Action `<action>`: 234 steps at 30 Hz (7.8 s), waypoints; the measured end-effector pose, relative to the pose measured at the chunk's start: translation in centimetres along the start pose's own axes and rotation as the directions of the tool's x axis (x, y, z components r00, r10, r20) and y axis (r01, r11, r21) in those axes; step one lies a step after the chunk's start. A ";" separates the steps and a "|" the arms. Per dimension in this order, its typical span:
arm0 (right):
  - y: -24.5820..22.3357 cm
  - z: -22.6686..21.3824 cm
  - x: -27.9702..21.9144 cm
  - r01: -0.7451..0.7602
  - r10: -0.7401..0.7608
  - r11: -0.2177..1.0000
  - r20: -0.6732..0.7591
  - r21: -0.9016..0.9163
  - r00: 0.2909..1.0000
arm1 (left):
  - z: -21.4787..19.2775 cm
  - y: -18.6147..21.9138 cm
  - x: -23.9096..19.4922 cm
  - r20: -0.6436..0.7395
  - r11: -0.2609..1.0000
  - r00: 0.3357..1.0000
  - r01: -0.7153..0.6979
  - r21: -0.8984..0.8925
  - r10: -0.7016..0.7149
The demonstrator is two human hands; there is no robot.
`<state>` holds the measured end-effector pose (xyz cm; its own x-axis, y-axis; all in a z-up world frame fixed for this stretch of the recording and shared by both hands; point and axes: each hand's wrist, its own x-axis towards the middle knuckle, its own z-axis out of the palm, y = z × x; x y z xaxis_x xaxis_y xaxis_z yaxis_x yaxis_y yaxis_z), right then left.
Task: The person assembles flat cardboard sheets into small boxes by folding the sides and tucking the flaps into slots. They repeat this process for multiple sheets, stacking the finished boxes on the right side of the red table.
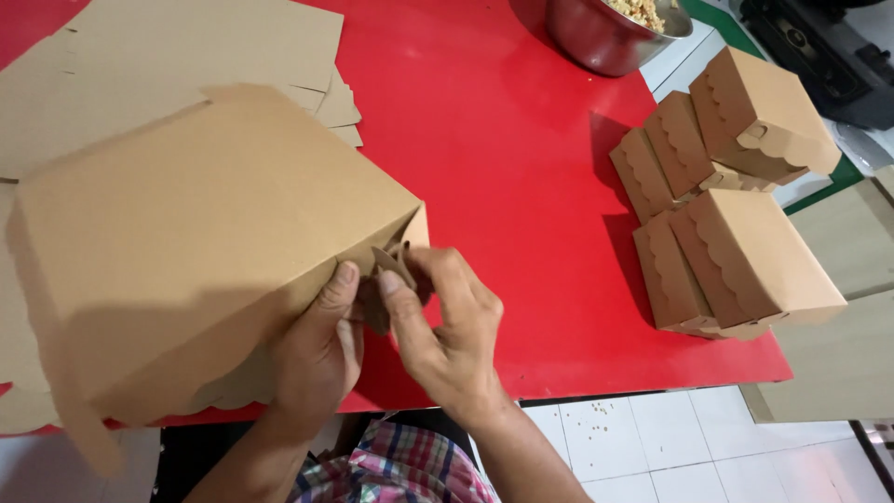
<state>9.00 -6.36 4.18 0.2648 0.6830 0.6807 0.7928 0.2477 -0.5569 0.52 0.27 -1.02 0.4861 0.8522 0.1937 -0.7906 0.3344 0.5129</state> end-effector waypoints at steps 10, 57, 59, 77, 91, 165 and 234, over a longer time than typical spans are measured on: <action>0.5 -0.1 -0.5 0.093 -0.092 0.995 0.031 -0.031 0.995 | 0.1 -0.4 -0.8 -0.165 0.984 0.978 0.146 0.105 -0.128; 6.7 -3.7 0.8 0.230 -0.072 0.899 -0.392 0.373 0.917 | 5.8 3.6 4.7 0.690 0.827 0.633 -0.137 0.545 -0.349; 6.1 -5.3 1.2 0.235 -0.168 0.909 -0.211 0.345 0.963 | 5.9 2.7 4.3 0.670 0.856 0.599 0.050 0.515 -0.438; 6.3 -7.3 8.9 -0.002 0.447 0.513 0.265 -0.858 0.854 | 6.5 -9.9 1.6 0.069 0.685 0.977 0.089 0.723 -0.200; 5.3 -16.1 12.5 -0.305 0.444 0.862 0.316 -0.404 0.839 | 8.7 -13.4 -2.0 0.010 0.541 0.985 0.085 0.837 -0.170; 2.2 -10.5 -0.8 0.154 -0.143 0.984 0.122 -0.086 0.982 | 4.4 -4.9 -1.4 0.108 0.954 0.993 0.019 0.300 -0.054; 0.8 -11.9 4.5 -0.495 0.447 0.869 0.480 -0.031 0.755 | 6.9 -3.8 -3.8 -0.308 0.624 0.788 0.612 0.485 -0.533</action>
<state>17.39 -11.23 12.49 0.2903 0.9563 0.0362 0.5743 -0.1438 -0.8059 4.27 -6.97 2.03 0.6899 0.6172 -0.3782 -0.0155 0.5350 0.8447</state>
